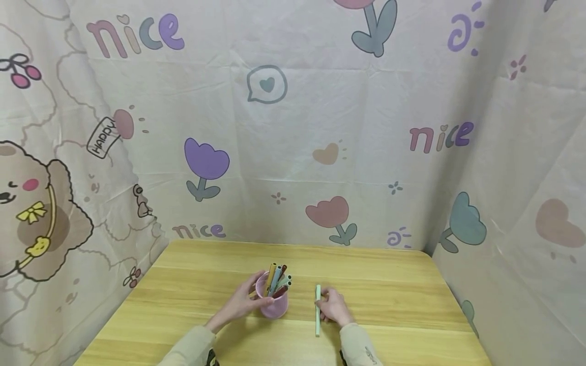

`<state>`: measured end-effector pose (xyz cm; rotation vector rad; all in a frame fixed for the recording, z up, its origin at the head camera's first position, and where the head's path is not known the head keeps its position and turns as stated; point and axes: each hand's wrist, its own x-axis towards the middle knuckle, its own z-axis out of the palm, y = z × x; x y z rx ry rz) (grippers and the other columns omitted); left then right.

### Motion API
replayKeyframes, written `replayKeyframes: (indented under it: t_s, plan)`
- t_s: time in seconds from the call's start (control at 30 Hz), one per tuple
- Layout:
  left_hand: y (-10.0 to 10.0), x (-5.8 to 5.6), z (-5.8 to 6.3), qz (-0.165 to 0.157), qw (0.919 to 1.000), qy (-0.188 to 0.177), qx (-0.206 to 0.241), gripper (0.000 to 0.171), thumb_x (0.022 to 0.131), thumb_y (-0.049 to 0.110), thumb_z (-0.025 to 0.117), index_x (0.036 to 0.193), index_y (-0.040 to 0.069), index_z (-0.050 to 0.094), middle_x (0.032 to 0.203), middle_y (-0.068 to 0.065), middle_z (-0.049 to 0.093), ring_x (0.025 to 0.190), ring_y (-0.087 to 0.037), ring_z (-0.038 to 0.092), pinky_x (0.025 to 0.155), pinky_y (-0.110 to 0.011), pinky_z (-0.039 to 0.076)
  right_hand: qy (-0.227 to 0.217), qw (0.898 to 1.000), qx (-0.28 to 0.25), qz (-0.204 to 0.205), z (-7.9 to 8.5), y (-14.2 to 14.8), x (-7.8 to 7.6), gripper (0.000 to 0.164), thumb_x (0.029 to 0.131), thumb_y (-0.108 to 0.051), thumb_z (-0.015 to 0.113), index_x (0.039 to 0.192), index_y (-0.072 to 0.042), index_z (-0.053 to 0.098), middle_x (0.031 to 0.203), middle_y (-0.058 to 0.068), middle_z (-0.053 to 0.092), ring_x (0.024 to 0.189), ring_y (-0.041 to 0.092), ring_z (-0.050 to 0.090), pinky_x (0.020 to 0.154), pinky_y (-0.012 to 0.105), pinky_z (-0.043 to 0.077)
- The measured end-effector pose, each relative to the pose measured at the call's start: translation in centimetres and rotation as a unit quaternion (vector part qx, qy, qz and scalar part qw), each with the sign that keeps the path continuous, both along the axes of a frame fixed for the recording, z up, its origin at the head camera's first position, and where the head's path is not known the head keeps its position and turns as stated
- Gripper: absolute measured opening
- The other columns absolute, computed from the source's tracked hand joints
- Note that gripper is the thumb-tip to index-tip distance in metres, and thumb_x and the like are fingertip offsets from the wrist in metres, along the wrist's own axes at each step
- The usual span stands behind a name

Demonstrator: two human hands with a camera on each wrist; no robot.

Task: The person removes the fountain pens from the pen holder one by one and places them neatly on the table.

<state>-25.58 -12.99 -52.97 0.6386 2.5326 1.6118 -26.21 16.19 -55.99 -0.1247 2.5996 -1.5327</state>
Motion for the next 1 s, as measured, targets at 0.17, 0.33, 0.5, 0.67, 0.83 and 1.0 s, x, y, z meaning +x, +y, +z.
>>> replayKeyframes:
  t_s: [0.17,0.33,0.5,0.67,0.83,1.0]
  plan:
    - [0.0,0.02,-0.07,0.0,1.0,-0.002,0.0,0.095,0.087,0.026,0.08,0.154,-0.01,0.023,0.153,-0.037,0.035,0.137,-0.058,0.041,0.111,-0.062,0.045,-0.008,1.0,-0.002,-0.008,-0.02,-0.02,0.09,0.035,0.09,0.001,0.063,0.121,0.014,0.054,0.075,0.007,0.058,0.048,0.01,0.056,0.043,0.021,0.05]
    - [0.0,0.04,-0.05,0.003,1.0,-0.003,-0.004,0.095,0.087,0.027,0.08,0.154,-0.009,0.024,0.153,-0.038,0.035,0.136,-0.058,0.042,0.111,-0.062,0.045,-0.006,1.0,0.002,-0.003,-0.15,0.17,0.1,0.034,0.091,0.0,0.063,0.121,0.013,0.055,0.076,0.008,0.058,0.049,0.011,0.056,0.044,0.024,0.051]
    - [0.0,0.03,-0.02,0.005,1.0,-0.001,-0.007,0.095,0.087,0.028,0.08,0.154,-0.009,0.025,0.153,-0.038,0.035,0.136,-0.058,0.042,0.111,-0.063,0.045,-0.007,1.0,-0.002,-0.003,-0.12,0.18,0.11,0.034,0.09,0.0,0.064,0.12,0.013,0.054,0.075,0.008,0.059,0.049,0.01,0.055,0.043,0.022,0.05]
    - [0.03,0.06,0.02,0.005,1.0,0.002,-0.007,0.094,0.087,0.028,0.08,0.154,-0.009,0.025,0.154,-0.037,0.035,0.136,-0.057,0.042,0.11,-0.062,0.046,-0.005,1.0,-0.004,-0.002,0.02,0.2,0.19,0.035,0.09,0.0,0.064,0.121,0.014,0.054,0.075,0.008,0.059,0.049,0.01,0.055,0.043,0.022,0.05]
    - [0.05,0.09,0.06,0.006,1.0,0.003,-0.005,0.094,0.087,0.028,0.08,0.154,-0.01,0.025,0.154,-0.038,0.035,0.137,-0.057,0.042,0.111,-0.063,0.045,-0.007,1.0,-0.008,-0.002,0.01,0.2,0.11,0.035,0.091,0.0,0.064,0.121,0.014,0.054,0.075,0.008,0.058,0.049,0.01,0.055,0.042,0.021,0.05]
    - [0.03,0.07,0.03,0.01,0.9999,0.003,-0.005,0.094,0.086,0.029,0.08,0.154,-0.009,0.026,0.154,-0.037,0.035,0.138,-0.056,0.042,0.111,-0.063,0.045,-0.008,1.0,-0.007,-0.001,-0.08,0.28,0.04,0.034,0.092,-0.002,0.063,0.121,0.013,0.054,0.074,0.007,0.058,0.049,0.01,0.055,0.043,0.02,0.049]
